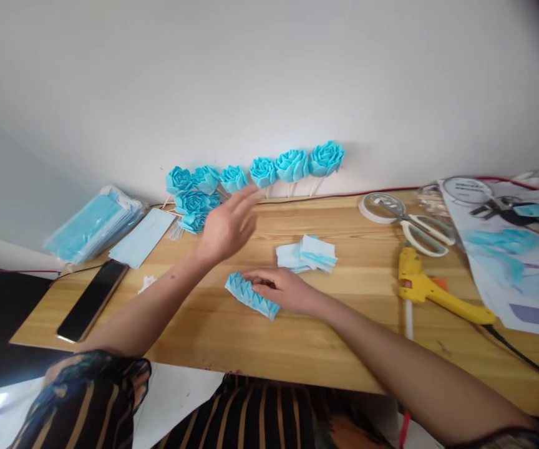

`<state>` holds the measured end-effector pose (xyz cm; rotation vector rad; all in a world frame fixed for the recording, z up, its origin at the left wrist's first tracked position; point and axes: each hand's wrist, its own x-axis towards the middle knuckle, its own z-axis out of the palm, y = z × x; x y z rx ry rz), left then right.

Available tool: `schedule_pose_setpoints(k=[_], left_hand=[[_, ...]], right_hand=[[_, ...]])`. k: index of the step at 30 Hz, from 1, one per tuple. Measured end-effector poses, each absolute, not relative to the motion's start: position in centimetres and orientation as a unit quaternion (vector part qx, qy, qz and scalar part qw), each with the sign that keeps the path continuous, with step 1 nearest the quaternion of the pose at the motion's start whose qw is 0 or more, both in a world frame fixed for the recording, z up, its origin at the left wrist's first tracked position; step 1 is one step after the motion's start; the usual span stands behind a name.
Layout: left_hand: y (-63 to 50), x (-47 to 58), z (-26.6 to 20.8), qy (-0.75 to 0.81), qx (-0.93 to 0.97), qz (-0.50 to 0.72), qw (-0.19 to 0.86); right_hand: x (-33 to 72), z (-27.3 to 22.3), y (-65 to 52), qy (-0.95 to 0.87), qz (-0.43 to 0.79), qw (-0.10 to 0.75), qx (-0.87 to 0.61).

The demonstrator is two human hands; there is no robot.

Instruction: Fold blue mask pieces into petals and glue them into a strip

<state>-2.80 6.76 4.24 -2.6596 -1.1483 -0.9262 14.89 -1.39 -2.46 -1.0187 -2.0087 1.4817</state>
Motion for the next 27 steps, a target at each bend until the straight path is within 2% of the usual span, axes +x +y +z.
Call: schedule_pose_setpoints(k=[4, 11, 17, 27], left_hand=[[7.7, 3.3, 3.9, -0.328, -0.914, -0.236, 0.030], [11.2, 9.8, 4.0, -0.369, -0.912, -0.180, 0.007], [10.4, 8.1, 3.4, -0.398, -0.873, -0.281, -0.010], [9.9, 4.3, 3.1, -0.454, -0.832, -0.318, 0.000]], right_hand=[[14.8, -2.5, -1.4, -0.730, 0.526, 0.234, -0.368], [14.8, -2.7, -1.2, -0.740, 0.522, 0.235, -0.354], [14.8, -2.8, -1.2, -0.746, 0.516, 0.232, -0.351], [14.9, -2.7, -1.2, -0.736, 0.532, 0.222, -0.355]])
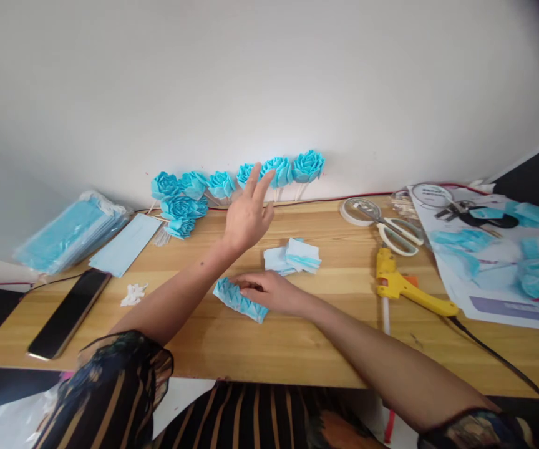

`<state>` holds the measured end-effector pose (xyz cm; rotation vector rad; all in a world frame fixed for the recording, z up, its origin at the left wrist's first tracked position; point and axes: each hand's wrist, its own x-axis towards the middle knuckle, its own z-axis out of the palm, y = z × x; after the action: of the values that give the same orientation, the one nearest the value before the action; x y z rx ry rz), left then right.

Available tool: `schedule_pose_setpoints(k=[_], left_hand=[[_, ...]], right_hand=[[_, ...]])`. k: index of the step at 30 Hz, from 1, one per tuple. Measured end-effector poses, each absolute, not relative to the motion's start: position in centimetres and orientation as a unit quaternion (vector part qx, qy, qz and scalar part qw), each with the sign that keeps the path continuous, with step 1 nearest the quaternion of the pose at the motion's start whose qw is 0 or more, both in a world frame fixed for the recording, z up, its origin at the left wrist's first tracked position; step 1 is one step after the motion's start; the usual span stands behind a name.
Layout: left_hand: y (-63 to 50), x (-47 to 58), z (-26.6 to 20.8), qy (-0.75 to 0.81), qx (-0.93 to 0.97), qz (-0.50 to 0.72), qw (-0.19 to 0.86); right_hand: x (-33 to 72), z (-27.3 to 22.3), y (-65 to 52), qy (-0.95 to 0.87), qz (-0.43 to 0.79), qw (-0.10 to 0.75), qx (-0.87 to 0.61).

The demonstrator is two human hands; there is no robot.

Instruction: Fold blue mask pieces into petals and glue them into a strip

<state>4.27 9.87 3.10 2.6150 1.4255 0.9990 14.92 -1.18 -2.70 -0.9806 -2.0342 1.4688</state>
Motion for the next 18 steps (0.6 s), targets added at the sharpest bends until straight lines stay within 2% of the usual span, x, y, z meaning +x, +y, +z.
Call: schedule_pose_setpoints(k=[6, 11, 18], left_hand=[[10.5, 1.6, 2.1, 0.495, 0.826, 0.269, -0.012], [10.9, -0.4, 1.4, 0.511, 0.786, 0.343, -0.057], [11.1, -2.7, 1.5, 0.568, 0.760, 0.315, -0.021]], right_hand=[[15.0, -2.7, -1.2, -0.727, 0.537, 0.225, -0.364], [15.0, -2.7, -1.2, -0.733, 0.529, 0.220, -0.367], [15.0, -2.7, -1.2, -0.728, 0.537, 0.222, -0.363]])
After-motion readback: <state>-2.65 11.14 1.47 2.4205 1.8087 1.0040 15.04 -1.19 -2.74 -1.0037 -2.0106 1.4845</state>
